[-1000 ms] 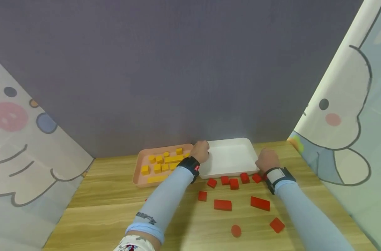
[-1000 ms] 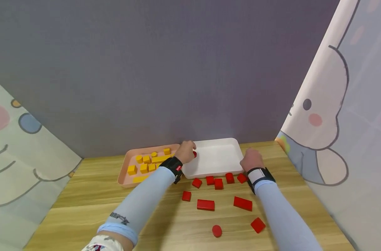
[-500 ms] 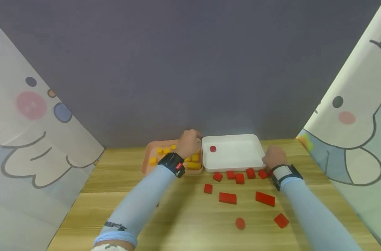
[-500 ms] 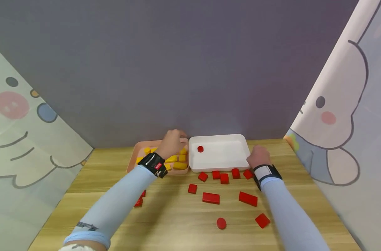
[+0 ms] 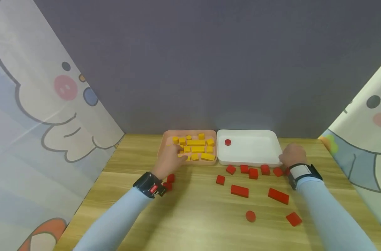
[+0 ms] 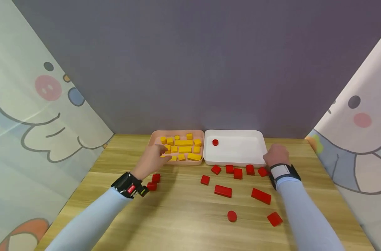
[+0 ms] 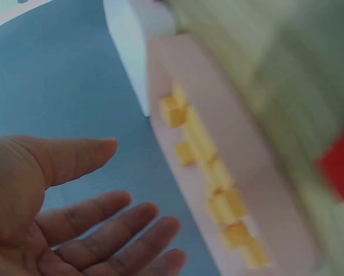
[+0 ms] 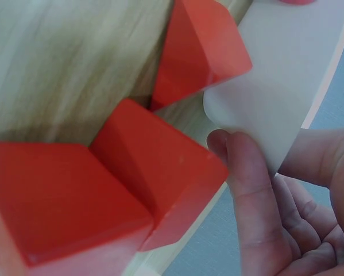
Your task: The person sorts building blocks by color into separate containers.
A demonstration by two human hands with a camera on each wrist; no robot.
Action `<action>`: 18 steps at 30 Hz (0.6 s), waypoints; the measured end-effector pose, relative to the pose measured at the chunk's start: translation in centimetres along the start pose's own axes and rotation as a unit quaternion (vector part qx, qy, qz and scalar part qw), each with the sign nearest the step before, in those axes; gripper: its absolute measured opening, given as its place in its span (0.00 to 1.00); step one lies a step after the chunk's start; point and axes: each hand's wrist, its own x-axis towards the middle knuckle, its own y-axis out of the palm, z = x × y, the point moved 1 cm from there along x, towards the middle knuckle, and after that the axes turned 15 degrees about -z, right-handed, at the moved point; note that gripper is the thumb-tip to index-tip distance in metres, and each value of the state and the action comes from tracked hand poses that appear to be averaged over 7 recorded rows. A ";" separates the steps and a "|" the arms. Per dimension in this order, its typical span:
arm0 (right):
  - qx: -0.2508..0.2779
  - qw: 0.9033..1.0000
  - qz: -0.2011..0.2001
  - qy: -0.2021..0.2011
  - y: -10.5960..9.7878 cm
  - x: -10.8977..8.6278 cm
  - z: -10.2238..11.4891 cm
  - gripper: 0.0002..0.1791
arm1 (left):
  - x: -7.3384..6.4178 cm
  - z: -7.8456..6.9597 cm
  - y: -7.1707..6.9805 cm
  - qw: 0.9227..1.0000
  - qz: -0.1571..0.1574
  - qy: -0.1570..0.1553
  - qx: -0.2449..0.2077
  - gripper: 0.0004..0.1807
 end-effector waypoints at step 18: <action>0.003 1.000 -0.016 0.005 -0.3 -0.3 0.8 0.14 | -8.6 5.5 2.0 0.994 0.021 -0.095 0.053 0.21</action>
